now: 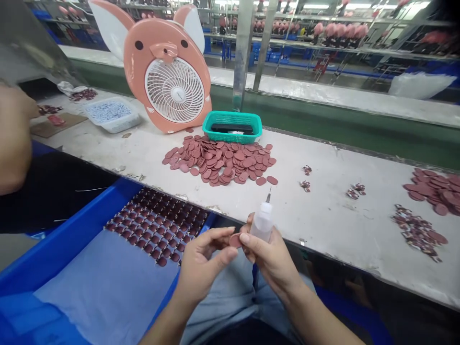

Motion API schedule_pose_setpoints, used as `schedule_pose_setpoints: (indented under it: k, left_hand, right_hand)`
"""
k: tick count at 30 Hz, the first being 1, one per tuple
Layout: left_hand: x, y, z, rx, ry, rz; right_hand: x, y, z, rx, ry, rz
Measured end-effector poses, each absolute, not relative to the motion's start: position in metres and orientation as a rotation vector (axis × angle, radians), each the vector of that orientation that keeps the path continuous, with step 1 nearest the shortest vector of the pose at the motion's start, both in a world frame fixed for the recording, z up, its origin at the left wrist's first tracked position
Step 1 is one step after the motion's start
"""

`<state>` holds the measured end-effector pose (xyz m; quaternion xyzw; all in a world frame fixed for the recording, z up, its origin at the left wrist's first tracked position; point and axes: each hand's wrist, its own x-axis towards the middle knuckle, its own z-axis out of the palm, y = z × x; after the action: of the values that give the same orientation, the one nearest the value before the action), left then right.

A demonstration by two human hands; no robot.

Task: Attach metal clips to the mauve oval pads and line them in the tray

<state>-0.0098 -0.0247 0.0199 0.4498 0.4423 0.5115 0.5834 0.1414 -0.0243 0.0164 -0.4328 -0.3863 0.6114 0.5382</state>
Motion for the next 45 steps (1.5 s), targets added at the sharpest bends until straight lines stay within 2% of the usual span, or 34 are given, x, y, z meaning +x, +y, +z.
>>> schedule_pose_setpoints:
  k: [6,11,15,18,23,45]
  left_hand:
    - [0.003,-0.051,-0.002,0.889,1.005,1.398]
    - [0.001,-0.063,0.008,0.614,1.045,1.328]
    - [-0.002,-0.067,0.019,0.335,1.004,1.235]
    - [-0.001,-0.069,0.026,0.240,0.995,1.191]
    - [0.001,-0.073,0.034,0.262,0.994,1.120]
    - [-0.001,-0.075,0.034,0.372,0.990,1.112]
  right_hand:
    - [0.131,-0.048,0.004,-1.009,-0.813,1.605]
    - [0.167,-0.063,-0.007,-1.102,-0.916,1.608]
    - [0.197,-0.079,0.001,-1.278,-1.187,1.220]
    - [0.203,-0.090,0.011,-1.227,-1.190,0.937]
    - [0.188,-0.102,0.017,-1.097,-1.142,0.727]
    - [0.166,-0.103,0.036,-1.018,-1.177,0.846]
